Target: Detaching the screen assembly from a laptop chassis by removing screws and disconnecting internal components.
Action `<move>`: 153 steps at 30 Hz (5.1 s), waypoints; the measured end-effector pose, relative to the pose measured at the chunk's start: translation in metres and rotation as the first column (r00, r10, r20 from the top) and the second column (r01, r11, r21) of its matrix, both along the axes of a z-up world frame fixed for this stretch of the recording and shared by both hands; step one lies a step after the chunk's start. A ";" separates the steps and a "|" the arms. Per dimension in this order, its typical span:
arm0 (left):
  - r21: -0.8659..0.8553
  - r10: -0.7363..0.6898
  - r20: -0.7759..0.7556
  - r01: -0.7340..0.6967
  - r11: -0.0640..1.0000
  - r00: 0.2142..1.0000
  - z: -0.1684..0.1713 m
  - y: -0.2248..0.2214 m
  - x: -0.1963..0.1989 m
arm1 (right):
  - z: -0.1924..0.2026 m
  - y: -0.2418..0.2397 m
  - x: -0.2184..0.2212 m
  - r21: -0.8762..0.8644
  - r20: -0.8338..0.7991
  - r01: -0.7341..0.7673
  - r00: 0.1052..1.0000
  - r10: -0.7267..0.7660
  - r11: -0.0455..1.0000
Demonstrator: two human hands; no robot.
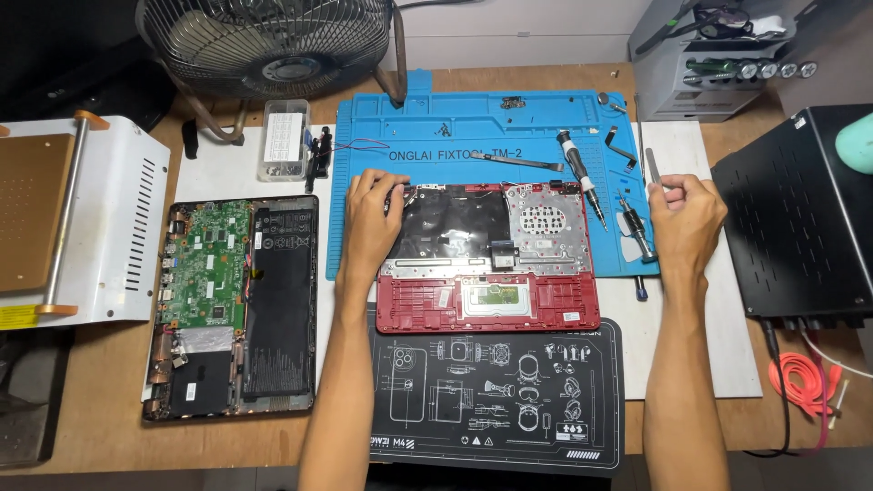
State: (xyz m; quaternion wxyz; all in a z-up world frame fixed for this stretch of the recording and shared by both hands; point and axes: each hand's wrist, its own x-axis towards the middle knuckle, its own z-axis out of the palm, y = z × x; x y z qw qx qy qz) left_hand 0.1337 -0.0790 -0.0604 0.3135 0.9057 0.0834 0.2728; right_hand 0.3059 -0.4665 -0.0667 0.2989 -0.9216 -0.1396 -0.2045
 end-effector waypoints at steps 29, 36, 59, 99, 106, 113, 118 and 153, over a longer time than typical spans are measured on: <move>0.007 -0.001 0.005 0.001 1.000 1.000 -0.005 0.004 0.002 | 0.040 0.038 -0.048 -0.263 -0.140 -0.049 0.990 0.012 0.963; -0.084 -0.007 0.038 0.010 0.996 0.999 0.000 0.005 0.002 | 0.037 0.036 -0.046 -0.220 -0.162 -0.070 0.986 0.034 0.973; -0.263 0.001 0.015 0.003 0.965 1.000 0.005 0.010 0.000 | 0.037 0.052 -0.051 -0.078 0.142 -0.228 0.961 0.237 0.971; -0.455 -0.025 -0.046 0.001 0.891 0.999 0.011 0.015 -0.009 | 0.038 0.069 -0.056 0.253 -0.016 -0.300 0.949 0.314 0.920; -0.411 -0.023 -0.031 0.008 0.912 0.999 0.009 0.016 -0.009 | 0.037 0.068 -0.056 0.498 -0.005 -0.280 0.945 0.326 0.821; -0.421 -0.024 -0.028 0.010 0.907 0.999 0.011 0.016 -0.010 | 0.029 0.064 -0.049 0.612 0.020 -0.260 0.949 0.314 0.747; -0.416 -0.024 -0.019 0.014 0.909 1.000 0.012 0.016 -0.010 | 0.028 0.067 -0.054 0.733 0.000 -0.239 0.936 0.351 0.636; -0.407 -0.008 -0.042 -0.010 0.913 0.999 0.020 0.013 -0.011 | 0.046 0.094 -0.064 0.232 0.025 -0.367 0.928 0.372 0.901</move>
